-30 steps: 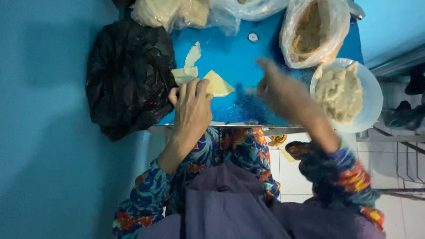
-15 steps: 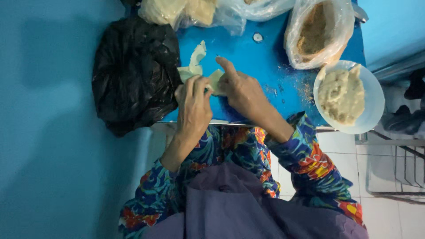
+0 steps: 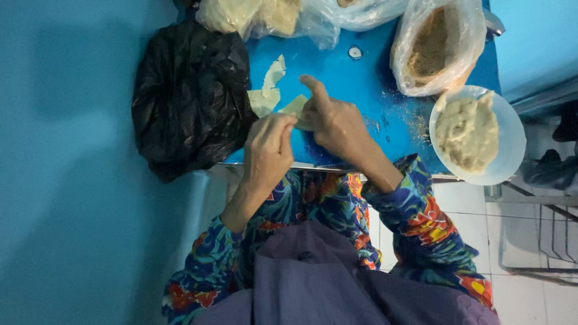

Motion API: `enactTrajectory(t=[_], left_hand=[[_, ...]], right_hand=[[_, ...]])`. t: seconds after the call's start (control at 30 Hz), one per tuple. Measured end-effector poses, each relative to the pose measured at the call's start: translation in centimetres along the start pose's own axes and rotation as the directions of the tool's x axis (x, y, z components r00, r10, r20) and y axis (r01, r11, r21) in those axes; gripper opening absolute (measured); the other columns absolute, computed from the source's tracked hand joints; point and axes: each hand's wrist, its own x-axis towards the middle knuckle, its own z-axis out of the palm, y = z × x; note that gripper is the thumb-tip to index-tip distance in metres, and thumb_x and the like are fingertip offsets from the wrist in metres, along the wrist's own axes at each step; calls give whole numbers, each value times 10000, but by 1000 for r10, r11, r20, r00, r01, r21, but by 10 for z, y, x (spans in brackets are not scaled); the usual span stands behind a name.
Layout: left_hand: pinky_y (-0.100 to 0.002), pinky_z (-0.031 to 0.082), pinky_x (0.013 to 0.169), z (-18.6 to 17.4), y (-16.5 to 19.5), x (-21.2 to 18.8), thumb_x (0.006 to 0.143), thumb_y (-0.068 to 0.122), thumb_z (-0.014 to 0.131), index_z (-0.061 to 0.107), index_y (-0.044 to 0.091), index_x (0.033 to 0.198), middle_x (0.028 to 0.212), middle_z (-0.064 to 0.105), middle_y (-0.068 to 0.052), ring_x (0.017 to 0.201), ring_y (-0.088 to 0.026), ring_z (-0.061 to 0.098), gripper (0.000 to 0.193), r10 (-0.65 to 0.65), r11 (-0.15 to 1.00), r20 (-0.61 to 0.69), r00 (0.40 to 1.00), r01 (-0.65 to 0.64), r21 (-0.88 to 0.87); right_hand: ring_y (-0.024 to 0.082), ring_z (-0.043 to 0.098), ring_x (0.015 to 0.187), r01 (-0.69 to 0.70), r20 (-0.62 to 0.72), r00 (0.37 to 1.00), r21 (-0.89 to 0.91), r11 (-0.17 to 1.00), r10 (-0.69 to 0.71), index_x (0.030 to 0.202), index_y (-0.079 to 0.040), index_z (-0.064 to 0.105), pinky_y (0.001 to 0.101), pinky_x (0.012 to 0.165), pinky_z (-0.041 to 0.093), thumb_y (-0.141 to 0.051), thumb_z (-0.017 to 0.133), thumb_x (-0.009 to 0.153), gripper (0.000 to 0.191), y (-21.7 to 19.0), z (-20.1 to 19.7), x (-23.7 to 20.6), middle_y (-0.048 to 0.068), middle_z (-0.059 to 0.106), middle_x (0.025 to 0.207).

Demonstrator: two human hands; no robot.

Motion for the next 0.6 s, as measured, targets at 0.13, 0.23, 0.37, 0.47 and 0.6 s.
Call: enactTrajectory(t=[0.13, 0.23, 0.37, 0.47, 0.6], left_hand=[[-485, 482, 990, 0, -1, 4, 999, 81, 628, 682, 12, 1137, 1172, 692, -143, 1133, -332, 637, 163, 120, 985, 123, 985, -133, 108], [-493, 444, 1040, 0, 4, 6, 976, 115, 661, 686, 8, 1131, 1196, 693, -139, 1170, -318, 626, 189, 125, 976, 165, 978, -151, 157], [-494, 439, 1029, -3, 9, 8, 963, 107, 682, 686, 6, 1126, 1214, 693, -124, 1172, -312, 618, 191, 113, 976, 204, 972, -147, 159], [-489, 433, 1053, -3, 11, 8, 973, 109, 687, 678, 10, 1157, 1226, 674, -125, 1190, -312, 608, 209, 139, 969, 165, 976, -168, 180], [-492, 440, 1040, -2, 11, 6, 953, 95, 692, 672, 23, 1152, 1210, 690, -108, 1182, -310, 622, 213, 100, 979, 177, 979, -129, 160]], right_hand=[[315, 743, 873, -132, -8, 991, 186, 974, 136, 1462, -96, 409, 402, 727, 569, -45, 667, 919, 603, 12, 7, -1, 134, 757, 998], [200, 660, 864, -268, -1, 943, 590, 762, 333, 1465, -118, 390, 341, 716, 533, -57, 653, 959, 574, 19, 7, -1, 93, 690, 996], [130, 615, 894, -254, -119, 860, 743, 619, 497, 1447, -119, 456, 301, 791, 558, -64, 698, 993, 517, 26, -40, -15, 30, 620, 1004], [169, 642, 1055, 15, -383, 798, 784, 621, 466, 1509, -106, 434, 330, 926, 548, 17, 704, 1053, 544, 23, -103, -38, 24, 635, 1163], [255, 626, 928, 0, -434, 896, -216, 976, -96, 1383, -212, 429, 391, 928, 513, 65, 713, 903, 622, -3, -129, -76, 104, 636, 998]])
